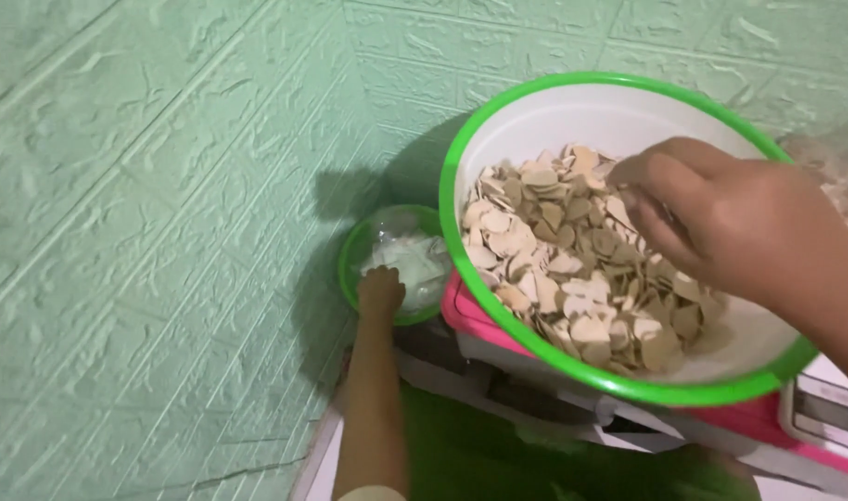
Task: The person scoops dried fruit slices from a large green-rimmed bowl into small clear plastic bags using a metal spoon. After filling each bag, the person places it on a digital scale to check the weight, then sets the bag aside. The process is repeated multiple times.
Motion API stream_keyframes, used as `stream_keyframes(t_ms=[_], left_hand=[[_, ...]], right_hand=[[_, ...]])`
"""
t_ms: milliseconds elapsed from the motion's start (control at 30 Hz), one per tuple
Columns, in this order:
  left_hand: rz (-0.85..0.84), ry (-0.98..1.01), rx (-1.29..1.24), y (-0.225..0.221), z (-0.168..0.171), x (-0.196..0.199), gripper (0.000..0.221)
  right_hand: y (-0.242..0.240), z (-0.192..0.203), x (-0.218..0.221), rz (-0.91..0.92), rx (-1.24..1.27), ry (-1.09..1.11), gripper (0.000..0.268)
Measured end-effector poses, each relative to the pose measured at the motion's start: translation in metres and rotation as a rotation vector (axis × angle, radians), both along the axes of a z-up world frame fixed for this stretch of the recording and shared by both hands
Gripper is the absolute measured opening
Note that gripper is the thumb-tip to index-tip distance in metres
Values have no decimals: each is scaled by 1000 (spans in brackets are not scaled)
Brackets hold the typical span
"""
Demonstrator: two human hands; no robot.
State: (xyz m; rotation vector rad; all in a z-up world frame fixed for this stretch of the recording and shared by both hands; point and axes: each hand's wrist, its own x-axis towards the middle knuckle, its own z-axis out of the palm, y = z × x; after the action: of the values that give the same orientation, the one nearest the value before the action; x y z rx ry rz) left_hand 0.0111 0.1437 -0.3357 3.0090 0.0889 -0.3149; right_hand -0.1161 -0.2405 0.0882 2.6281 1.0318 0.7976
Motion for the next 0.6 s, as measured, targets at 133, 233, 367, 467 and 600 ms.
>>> stream_keyframes(t_ms=[133, 233, 367, 467, 600], left_hand=[[4, 62, 28, -8, -13, 17, 34], [134, 87, -21, -6, -39, 26, 74], [148, 79, -16, -5, -53, 25, 57], [93, 13, 44, -2, -62, 30, 28], [24, -282, 50, 11, -89, 36, 15]], right_hand=[[14, 4, 18, 58, -7, 7, 24], [26, 8, 31, 71, -40, -20, 23], [51, 14, 47, 154, -43, -6, 23], [69, 17, 54, 213, -16, 31, 14], [89, 27, 59, 324, 76, 74, 17]])
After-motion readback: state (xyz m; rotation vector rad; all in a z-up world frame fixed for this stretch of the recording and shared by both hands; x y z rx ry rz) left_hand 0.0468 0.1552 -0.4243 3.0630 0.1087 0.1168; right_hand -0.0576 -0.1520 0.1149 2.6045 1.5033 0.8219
